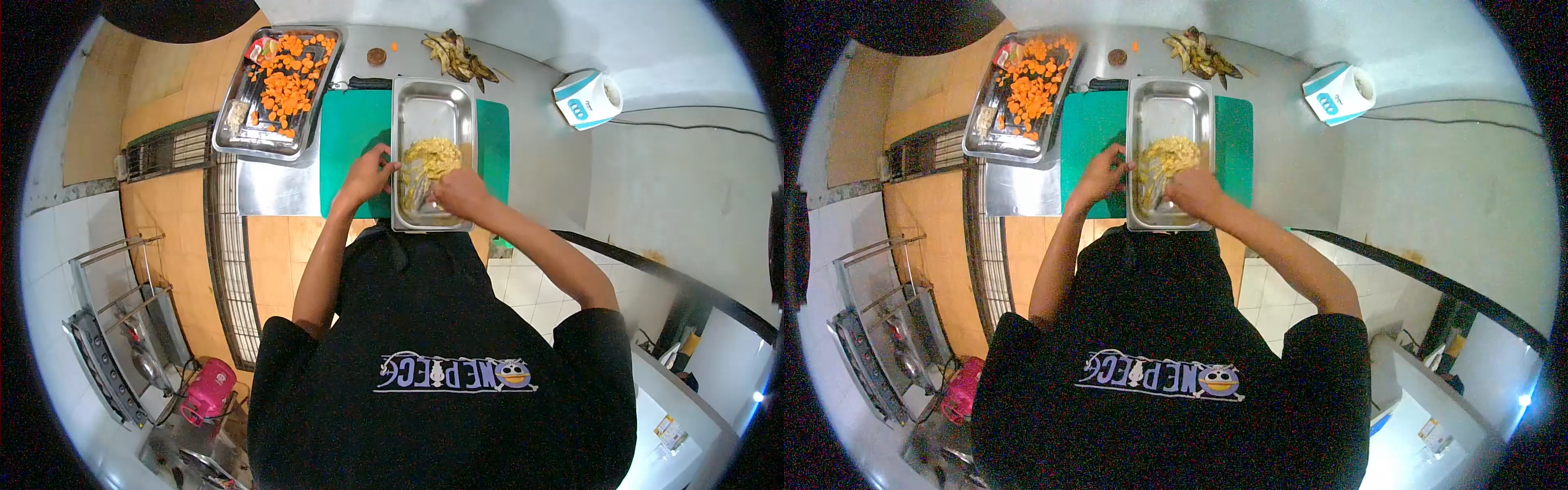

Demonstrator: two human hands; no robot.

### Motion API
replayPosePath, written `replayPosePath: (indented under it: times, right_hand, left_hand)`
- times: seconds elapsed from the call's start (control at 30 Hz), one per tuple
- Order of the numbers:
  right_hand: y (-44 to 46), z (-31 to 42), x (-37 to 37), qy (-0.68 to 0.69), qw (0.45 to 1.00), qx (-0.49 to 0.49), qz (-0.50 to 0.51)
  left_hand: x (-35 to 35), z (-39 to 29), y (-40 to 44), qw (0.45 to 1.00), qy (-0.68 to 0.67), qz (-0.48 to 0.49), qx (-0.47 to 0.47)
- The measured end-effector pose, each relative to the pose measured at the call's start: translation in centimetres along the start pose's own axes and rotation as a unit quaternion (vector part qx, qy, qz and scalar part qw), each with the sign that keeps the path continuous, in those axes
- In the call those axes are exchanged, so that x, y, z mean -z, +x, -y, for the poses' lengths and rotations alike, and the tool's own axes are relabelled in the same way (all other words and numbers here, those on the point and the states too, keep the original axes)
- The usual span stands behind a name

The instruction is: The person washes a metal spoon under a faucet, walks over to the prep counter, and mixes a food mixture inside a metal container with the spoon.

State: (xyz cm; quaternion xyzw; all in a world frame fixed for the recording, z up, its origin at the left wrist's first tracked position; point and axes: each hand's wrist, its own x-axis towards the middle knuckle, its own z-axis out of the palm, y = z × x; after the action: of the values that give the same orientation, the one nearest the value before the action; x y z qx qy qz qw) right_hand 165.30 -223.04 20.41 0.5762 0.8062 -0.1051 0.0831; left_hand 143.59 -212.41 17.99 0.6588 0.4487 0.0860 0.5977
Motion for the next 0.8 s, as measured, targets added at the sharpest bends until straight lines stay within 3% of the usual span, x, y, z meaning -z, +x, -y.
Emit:
replayPosePath:
  times: [0.1,0.13,0.2,0.27,0.33,0.47,0.5,0.53,0.6,0.67,0.8]
  right_hand:
    - [0.4,-0.2,0.7,0.005,0.992,-0.102,0.068]
    - [1.1,-1.0,1.6,0.004,0.993,-0.099,0.069]
    - [2.3,-2.0,1.9,-0.008,0.995,-0.099,-0.022]
    - [2.1,0.4,0.8,0.038,0.993,-0.094,-0.061]
    - [1.6,2.8,-2.0,0.021,0.999,-0.031,-0.002]
    - [2.3,-0.7,1.3,0.025,0.992,-0.104,-0.060]
    - [3.2,-1.5,1.7,-0.010,0.991,-0.136,-0.010]
    - [3.0,-1.3,1.8,-0.007,0.990,-0.139,-0.012]
    - [2.2,-0.6,2.1,0.002,0.997,-0.052,-0.052]
    - [1.9,2.9,-0.4,0.013,0.996,-0.081,-0.038]
    - [3.3,-0.2,0.7,0.014,0.994,-0.106,-0.010]
  left_hand:
    - [0.0,-0.1,0.0,1.000,-0.005,0.007,0.015]
    - [-0.2,0.1,0.0,0.999,-0.020,0.008,0.028]
    - [-0.8,-0.1,-0.4,1.000,-0.015,-0.013,0.016]
    - [-0.2,0.2,-0.1,0.999,-0.002,-0.036,-0.005]
    - [-0.5,1.6,0.7,1.000,-0.015,-0.004,-0.022]
    - [-0.9,3.0,0.9,0.999,-0.019,-0.020,-0.038]
    - [-0.8,2.5,0.4,0.999,-0.017,-0.019,-0.035]
    - [-0.7,1.9,0.2,0.999,-0.012,-0.024,-0.030]
    - [-0.6,1.3,0.0,0.999,-0.007,-0.029,-0.029]
    - [-0.5,1.1,-0.1,0.999,-0.005,-0.028,-0.016]
    - [-0.4,0.9,-0.6,0.999,-0.027,-0.035,0.011]
